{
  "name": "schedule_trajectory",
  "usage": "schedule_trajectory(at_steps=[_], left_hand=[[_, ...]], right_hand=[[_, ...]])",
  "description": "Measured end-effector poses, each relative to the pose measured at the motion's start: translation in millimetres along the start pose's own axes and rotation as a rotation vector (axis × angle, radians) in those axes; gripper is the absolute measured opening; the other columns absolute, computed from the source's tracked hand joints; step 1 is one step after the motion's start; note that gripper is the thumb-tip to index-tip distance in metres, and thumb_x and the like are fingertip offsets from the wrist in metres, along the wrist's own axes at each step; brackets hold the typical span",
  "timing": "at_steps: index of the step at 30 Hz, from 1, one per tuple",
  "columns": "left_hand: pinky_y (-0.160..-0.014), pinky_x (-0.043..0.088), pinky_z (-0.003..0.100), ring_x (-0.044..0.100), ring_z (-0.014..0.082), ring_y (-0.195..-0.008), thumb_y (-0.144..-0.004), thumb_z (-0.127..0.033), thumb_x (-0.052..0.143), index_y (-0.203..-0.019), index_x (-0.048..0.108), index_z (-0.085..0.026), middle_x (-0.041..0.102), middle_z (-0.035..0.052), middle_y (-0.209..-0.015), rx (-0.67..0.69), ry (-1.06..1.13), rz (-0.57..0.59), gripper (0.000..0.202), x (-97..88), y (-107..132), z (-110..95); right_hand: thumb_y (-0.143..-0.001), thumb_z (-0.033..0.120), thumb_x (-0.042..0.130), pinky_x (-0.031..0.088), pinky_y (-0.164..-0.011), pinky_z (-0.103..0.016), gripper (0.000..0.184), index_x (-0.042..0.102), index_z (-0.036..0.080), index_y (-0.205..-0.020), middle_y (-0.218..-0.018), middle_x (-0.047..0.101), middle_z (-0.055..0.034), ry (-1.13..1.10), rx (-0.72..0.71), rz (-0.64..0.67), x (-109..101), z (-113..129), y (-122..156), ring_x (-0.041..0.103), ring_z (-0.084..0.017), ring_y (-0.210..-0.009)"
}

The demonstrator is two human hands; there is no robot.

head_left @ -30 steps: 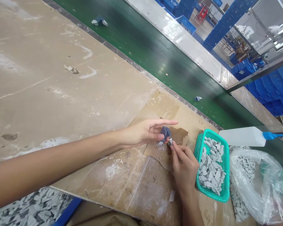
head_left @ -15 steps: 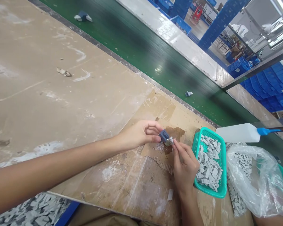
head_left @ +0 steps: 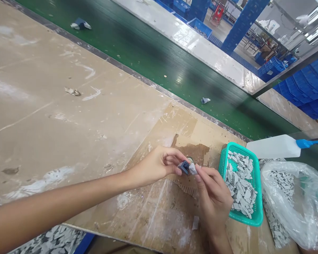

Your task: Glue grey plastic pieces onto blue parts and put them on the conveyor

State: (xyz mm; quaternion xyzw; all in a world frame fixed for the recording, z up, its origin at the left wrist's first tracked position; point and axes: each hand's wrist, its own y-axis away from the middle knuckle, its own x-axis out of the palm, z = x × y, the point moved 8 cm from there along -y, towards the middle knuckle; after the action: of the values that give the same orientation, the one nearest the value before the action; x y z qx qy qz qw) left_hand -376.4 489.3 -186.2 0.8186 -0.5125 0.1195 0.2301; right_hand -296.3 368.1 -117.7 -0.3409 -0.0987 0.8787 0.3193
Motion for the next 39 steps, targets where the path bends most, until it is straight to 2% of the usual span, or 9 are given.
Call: schedule_trajectory(at_steps=[10, 17, 23, 25, 27, 30, 33, 36, 39], left_hand=[[-0.068, 0.053, 0.023, 0.066, 0.0154, -0.070, -0.072, -0.009, 0.069, -0.086, 0.071, -0.012, 0.072, 0.0057, -0.078, -0.005, -0.178, -0.132, 0.014, -3.5, 8, -3], [-0.065, 0.052, 0.023, 0.065, 0.0159, -0.072, -0.074, -0.011, 0.068, -0.079, 0.064, -0.013, 0.069, 0.0055, -0.076, -0.007, -0.203, -0.115, 0.007, -1.8, 10, -5], [-0.065, 0.049, 0.022, 0.061, 0.0143, -0.072, -0.080, -0.023, 0.071, -0.115, 0.063, -0.017, 0.063, 0.0048, -0.083, 0.030, -0.195, 0.028, 0.036, 6.2, 7, 0], [-0.066, 0.051, 0.022, 0.064, 0.0161, -0.075, -0.077, -0.029, 0.076, -0.116, 0.063, -0.018, 0.064, 0.0072, -0.091, -0.013, -0.024, 0.029, 0.042, 3.3, 5, 2], [-0.072, 0.055, 0.026, 0.066, 0.0179, -0.077, -0.075, -0.030, 0.079, -0.107, 0.066, -0.017, 0.065, 0.0076, -0.091, -0.060, 0.157, -0.040, 0.038, -5.2, 2, 0], [-0.077, 0.058, 0.031, 0.066, 0.0175, -0.070, -0.072, -0.015, 0.076, -0.094, 0.065, -0.016, 0.062, 0.0037, -0.078, -0.099, 0.313, -0.185, 0.025, -19.4, 2, -9], [-0.072, 0.060, 0.030, 0.067, 0.0185, -0.068, -0.065, 0.001, 0.066, -0.088, 0.062, -0.016, 0.059, 0.0017, -0.071, -0.118, 0.356, -0.277, 0.029, -26.8, 5, -12], [-0.072, 0.061, 0.030, 0.068, 0.0191, -0.067, -0.062, 0.003, 0.064, -0.089, 0.061, -0.017, 0.062, 0.0021, -0.073, -0.114, 0.323, -0.347, 0.034, -33.2, 5, -8], [-0.072, 0.060, 0.026, 0.069, 0.0201, -0.074, -0.069, -0.006, 0.070, -0.091, 0.062, -0.020, 0.068, 0.0016, -0.079, -0.087, 0.219, -0.390, 0.028, -45.4, -2, -19]], right_hand=[[-0.089, -0.002, 0.047, 0.055, -0.068, -0.025, 0.056, 0.063, 0.035, -0.127, -0.091, 0.063, -0.0046, -0.039, -0.068, 0.066, 14, 5, 6, 0.063, -0.014, -0.084], [-0.090, 0.003, 0.048, 0.055, -0.066, -0.022, 0.052, 0.062, 0.035, -0.128, -0.085, 0.058, -0.0028, -0.113, -0.014, 0.119, 24, 4, 7, 0.062, -0.011, -0.078], [-0.093, 0.016, 0.053, 0.053, -0.067, -0.023, 0.033, 0.069, 0.028, -0.118, -0.083, 0.065, -0.0020, -0.055, 0.087, 0.220, 23, -4, 1, 0.063, -0.013, -0.074], [-0.092, 0.023, 0.057, 0.054, -0.074, -0.025, 0.022, 0.071, 0.025, -0.110, -0.091, 0.069, -0.0034, -0.050, 0.154, 0.173, 6, -9, -2, 0.065, -0.015, -0.083], [-0.091, 0.028, 0.058, 0.054, -0.077, -0.027, 0.016, 0.070, 0.022, -0.101, -0.095, 0.071, -0.0049, -0.039, 0.217, 0.001, -25, -14, -1, 0.067, -0.017, -0.089], [-0.089, 0.034, 0.062, 0.056, -0.073, -0.028, 0.017, 0.069, 0.020, -0.097, -0.093, 0.072, -0.0068, -0.032, 0.320, -0.270, -77, -30, 4, 0.069, -0.019, -0.085], [-0.086, 0.039, 0.064, 0.056, -0.074, -0.031, 0.026, 0.067, 0.018, -0.102, -0.092, 0.072, -0.0079, -0.032, 0.364, -0.413, -114, -51, 4, 0.070, -0.021, -0.084], [-0.088, 0.040, 0.060, 0.055, -0.081, -0.038, 0.031, 0.066, 0.019, -0.110, -0.095, 0.072, -0.0086, 0.154, 0.311, -0.378, -130, -70, -5, 0.069, -0.024, -0.090], [-0.087, 0.032, 0.060, 0.052, -0.093, -0.045, 0.030, 0.066, 0.021, -0.115, -0.110, 0.071, -0.0097, 0.385, 0.140, -0.170, -114, -81, -11, 0.066, -0.027, -0.104]])
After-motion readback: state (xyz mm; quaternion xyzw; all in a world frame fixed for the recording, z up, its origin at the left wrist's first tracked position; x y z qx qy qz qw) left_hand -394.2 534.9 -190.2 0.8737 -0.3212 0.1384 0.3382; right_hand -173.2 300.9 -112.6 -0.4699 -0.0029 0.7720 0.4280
